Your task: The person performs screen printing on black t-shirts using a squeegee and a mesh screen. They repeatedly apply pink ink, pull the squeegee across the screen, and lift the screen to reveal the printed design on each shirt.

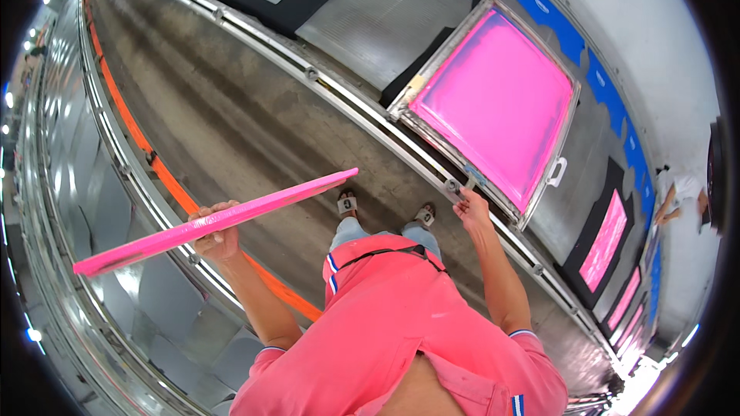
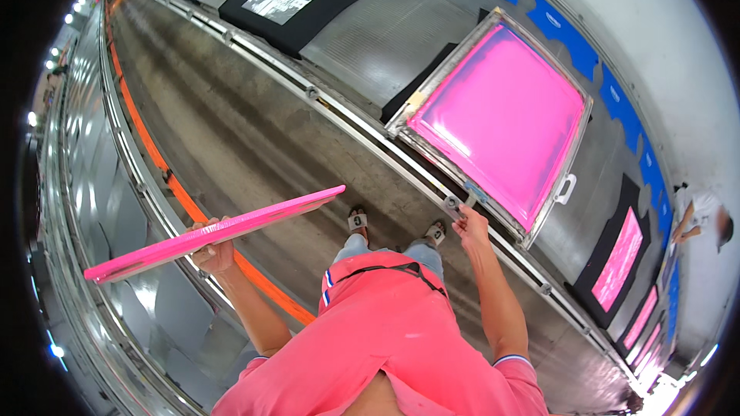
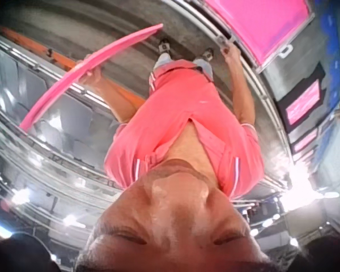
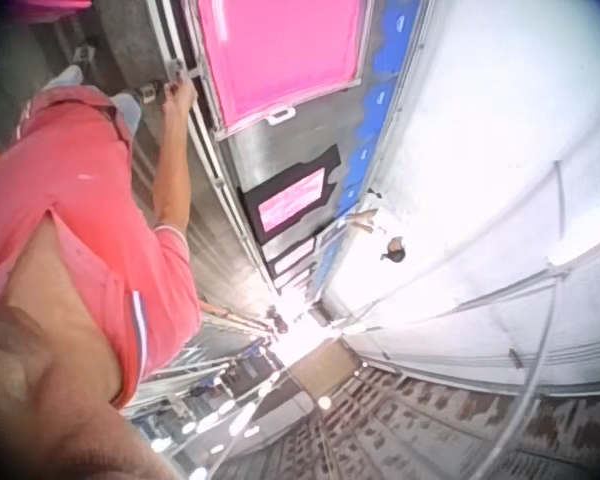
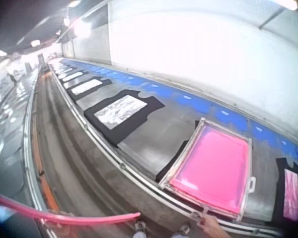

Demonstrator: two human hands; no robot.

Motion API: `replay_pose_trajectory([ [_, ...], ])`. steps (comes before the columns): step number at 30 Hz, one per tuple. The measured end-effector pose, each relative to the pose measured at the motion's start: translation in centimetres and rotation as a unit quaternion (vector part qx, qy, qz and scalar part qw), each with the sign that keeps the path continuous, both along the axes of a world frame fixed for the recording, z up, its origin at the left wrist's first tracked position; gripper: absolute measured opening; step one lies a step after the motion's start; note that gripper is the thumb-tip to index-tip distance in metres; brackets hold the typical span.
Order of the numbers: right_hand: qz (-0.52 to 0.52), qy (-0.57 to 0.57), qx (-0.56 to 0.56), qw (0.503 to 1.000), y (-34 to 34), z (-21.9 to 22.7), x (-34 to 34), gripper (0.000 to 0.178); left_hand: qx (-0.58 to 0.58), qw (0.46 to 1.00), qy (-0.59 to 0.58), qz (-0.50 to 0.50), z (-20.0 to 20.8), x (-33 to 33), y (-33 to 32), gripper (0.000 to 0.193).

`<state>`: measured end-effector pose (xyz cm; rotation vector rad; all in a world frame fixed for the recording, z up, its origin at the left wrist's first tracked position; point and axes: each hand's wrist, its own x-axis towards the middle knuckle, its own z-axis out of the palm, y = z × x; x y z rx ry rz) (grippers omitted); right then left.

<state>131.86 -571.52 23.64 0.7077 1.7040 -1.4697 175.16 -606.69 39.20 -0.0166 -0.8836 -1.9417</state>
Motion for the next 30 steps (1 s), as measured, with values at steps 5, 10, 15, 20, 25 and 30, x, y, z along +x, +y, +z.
replay_pose_trajectory([
  [5, 0.036, 0.077, 0.046, 0.995, -1.2, 6.0, -0.2, 0.029, 0.036, 0.999, 0.032, 0.022, -3.4, 5.3, -3.0, 0.059],
  [10, 0.064, 0.188, 0.049, 0.979, -1.1, 15.1, -2.4, 0.027, 0.053, 0.996, 0.061, 0.035, -5.4, 7.2, -3.9, 0.057],
  [15, 0.067, 0.268, -0.023, 0.961, -0.6, 23.5, -9.0, 0.021, 0.064, 0.994, 0.090, 0.007, -6.8, 7.5, -4.8, 0.056],
  [20, 0.002, 0.290, -0.076, 0.954, -1.8, 31.5, -14.3, 0.020, 0.064, 0.994, 0.091, 0.006, -8.2, 7.5, -4.9, 0.056],
  [25, -0.063, 0.272, -0.104, 0.955, -2.7, 37.5, -19.3, 0.025, 0.094, 0.990, 0.106, 0.019, -9.3, 7.2, -4.6, 0.057],
  [30, -0.087, 0.308, -0.098, 0.942, -4.1, 40.0, -21.8, 0.025, 0.086, 0.990, 0.107, 0.013, -9.3, 7.4, -4.5, 0.055],
])
